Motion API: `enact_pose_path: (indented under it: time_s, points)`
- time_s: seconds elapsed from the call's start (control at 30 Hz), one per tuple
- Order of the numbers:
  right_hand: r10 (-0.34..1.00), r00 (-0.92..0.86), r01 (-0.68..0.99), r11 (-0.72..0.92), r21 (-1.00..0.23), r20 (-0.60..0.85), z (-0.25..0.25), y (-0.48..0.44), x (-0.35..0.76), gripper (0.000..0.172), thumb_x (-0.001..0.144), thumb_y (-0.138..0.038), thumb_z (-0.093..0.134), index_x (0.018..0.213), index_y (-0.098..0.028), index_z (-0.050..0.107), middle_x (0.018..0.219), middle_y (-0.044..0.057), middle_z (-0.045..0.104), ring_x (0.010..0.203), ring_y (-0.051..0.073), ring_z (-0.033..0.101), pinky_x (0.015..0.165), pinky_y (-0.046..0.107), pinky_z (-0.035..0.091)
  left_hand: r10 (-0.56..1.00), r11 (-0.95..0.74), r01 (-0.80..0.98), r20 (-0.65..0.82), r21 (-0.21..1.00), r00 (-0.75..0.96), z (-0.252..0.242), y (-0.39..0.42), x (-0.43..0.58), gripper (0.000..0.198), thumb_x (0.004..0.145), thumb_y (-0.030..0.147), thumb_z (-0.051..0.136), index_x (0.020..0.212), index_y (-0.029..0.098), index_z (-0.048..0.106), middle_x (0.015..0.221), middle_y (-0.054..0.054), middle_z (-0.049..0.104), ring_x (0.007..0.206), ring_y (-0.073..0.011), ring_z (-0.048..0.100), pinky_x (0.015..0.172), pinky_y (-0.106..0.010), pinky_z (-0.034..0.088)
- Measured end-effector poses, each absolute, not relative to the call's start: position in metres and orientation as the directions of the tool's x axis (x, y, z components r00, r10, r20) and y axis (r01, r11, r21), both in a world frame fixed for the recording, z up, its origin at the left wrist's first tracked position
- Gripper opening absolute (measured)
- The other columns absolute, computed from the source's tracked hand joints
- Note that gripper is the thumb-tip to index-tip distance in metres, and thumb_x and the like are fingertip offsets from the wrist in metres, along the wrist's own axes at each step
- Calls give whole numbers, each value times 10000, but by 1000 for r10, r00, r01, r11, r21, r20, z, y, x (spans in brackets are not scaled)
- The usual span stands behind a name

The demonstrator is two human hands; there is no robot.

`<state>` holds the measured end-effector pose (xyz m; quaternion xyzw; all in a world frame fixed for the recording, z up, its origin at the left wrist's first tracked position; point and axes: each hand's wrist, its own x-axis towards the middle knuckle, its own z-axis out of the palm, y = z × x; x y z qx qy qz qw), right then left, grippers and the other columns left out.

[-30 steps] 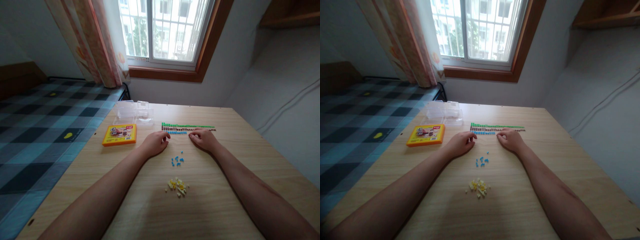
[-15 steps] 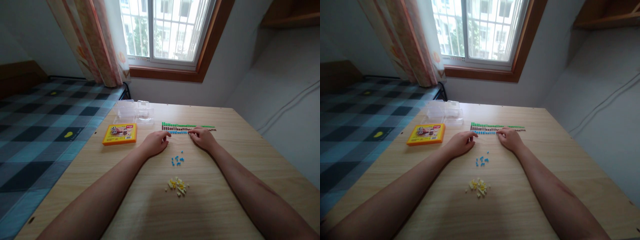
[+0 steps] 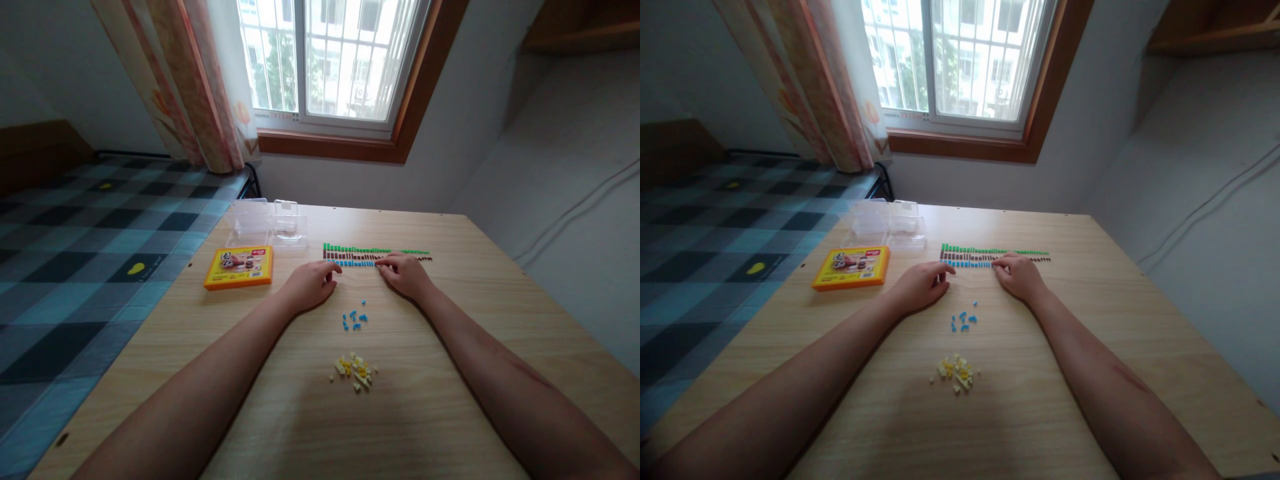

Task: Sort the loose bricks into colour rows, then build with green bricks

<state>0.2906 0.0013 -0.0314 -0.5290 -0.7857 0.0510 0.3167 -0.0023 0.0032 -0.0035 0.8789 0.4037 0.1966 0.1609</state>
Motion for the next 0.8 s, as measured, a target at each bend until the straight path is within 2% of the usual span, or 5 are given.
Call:
enact_pose_path:
  time_s: [0.8]
  points:
    - [864, -243, 810, 431, -397, 442, -28, -1, 288, 239, 891, -231, 596, 965, -208, 822, 989, 82, 791, 819, 220, 709, 813, 350, 557, 775, -619, 650, 208, 441, 597, -3, 4, -2, 282, 848, 182, 577, 1103, 226, 690, 904, -23, 713, 776, -180, 629, 769, -315, 489]
